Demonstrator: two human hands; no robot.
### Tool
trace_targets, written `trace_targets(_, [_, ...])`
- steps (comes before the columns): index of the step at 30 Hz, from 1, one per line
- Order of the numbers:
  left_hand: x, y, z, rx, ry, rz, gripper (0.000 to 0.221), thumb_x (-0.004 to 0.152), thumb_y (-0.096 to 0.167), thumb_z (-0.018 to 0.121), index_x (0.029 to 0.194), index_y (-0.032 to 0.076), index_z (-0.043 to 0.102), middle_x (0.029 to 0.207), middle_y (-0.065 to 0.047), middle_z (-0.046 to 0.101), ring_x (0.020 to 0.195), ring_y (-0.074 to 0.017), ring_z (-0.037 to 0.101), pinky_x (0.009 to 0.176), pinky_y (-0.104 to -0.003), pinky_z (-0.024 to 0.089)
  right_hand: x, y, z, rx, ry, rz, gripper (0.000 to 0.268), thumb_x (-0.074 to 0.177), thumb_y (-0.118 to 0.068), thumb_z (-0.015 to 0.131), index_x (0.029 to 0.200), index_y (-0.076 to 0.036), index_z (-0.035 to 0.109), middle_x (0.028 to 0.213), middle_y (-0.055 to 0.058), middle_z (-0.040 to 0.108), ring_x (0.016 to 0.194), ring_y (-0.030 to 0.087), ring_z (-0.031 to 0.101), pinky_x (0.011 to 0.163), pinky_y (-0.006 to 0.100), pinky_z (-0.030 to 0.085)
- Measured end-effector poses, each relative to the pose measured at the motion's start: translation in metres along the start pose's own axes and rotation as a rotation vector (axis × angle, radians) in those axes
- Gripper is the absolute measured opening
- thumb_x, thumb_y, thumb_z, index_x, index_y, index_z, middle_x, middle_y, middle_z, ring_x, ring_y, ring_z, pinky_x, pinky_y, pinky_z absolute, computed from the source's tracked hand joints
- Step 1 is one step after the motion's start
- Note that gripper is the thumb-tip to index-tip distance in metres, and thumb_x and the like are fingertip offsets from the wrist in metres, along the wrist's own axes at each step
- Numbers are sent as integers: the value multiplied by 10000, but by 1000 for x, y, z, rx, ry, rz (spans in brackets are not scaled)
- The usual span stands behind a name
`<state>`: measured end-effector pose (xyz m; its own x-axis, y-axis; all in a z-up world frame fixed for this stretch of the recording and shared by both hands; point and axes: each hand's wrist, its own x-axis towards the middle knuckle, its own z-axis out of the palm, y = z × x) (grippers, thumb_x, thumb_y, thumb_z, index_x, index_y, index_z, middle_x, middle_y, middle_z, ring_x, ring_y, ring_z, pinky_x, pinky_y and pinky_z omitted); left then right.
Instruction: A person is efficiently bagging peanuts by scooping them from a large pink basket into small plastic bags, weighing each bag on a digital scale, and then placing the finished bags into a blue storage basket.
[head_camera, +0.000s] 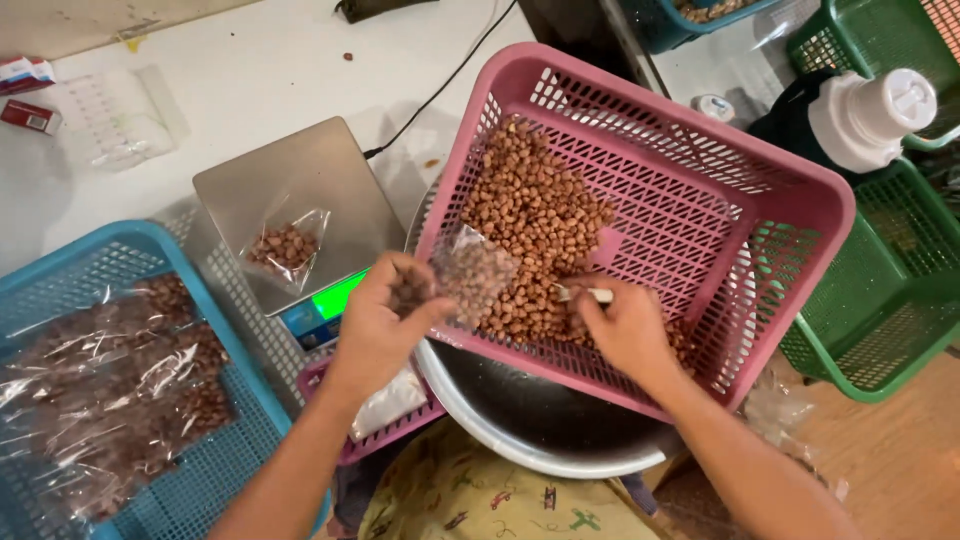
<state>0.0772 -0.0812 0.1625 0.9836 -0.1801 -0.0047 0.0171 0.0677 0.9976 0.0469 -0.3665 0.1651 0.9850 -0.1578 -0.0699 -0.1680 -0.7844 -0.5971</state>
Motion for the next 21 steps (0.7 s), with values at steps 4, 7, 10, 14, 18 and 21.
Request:
trace_targets(4, [-2,28,6,154,-38,27,625,835,35,796,1374,86,484,792,-110,664,701,-173,580,648,-324,504,2,-13,-19,455,-87,162,223,872,-80,657,1015,-67,827,566,117,700,535,179,682,599,277,528])
trace_targets(7, [-2,37,16,387,-58,151,161,798,56,814,917,164,817,856,-43,773,703,-218,731,648,-312,572,0,-12,-35,493,-76,138,205,883,-81,680,1020,-54,829,604,158,737,575,182,705,608,310,540])
trace_targets(10, [5,42,31,404,-81,236,146,871,81,779,962,181,836,892,-21,781,751,-219,761,712,-339,601,-5,-4,-49,592,-9,170,192,890,-66,681,1024,-4,803,642,185,738,527,216,706,571,321,543])
trace_targets(14, [14,38,54,245,-44,29,131,908,72,728,960,124,836,662,-41,761,559,-156,720,558,-269,589,-10,11,-61,664,44,135,175,922,-36,670,1021,47,788,570,207,693,466,232,690,494,305,543])
trace_targets(18, [18,24,73,28,19,-170,88,813,60,832,901,50,837,619,-83,755,613,-70,615,538,-302,565,-16,17,-69,840,139,139,162,923,-16,669,1017,88,751,636,234,691,459,203,651,444,315,569])
trace_targets(21, [24,14,80,21,25,-175,91,817,54,833,906,33,832,643,-108,762,624,-108,648,568,-321,573,-19,31,-75,922,177,136,189,923,-17,673,1037,127,717,643,234,672,430,193,637,391,314,563])
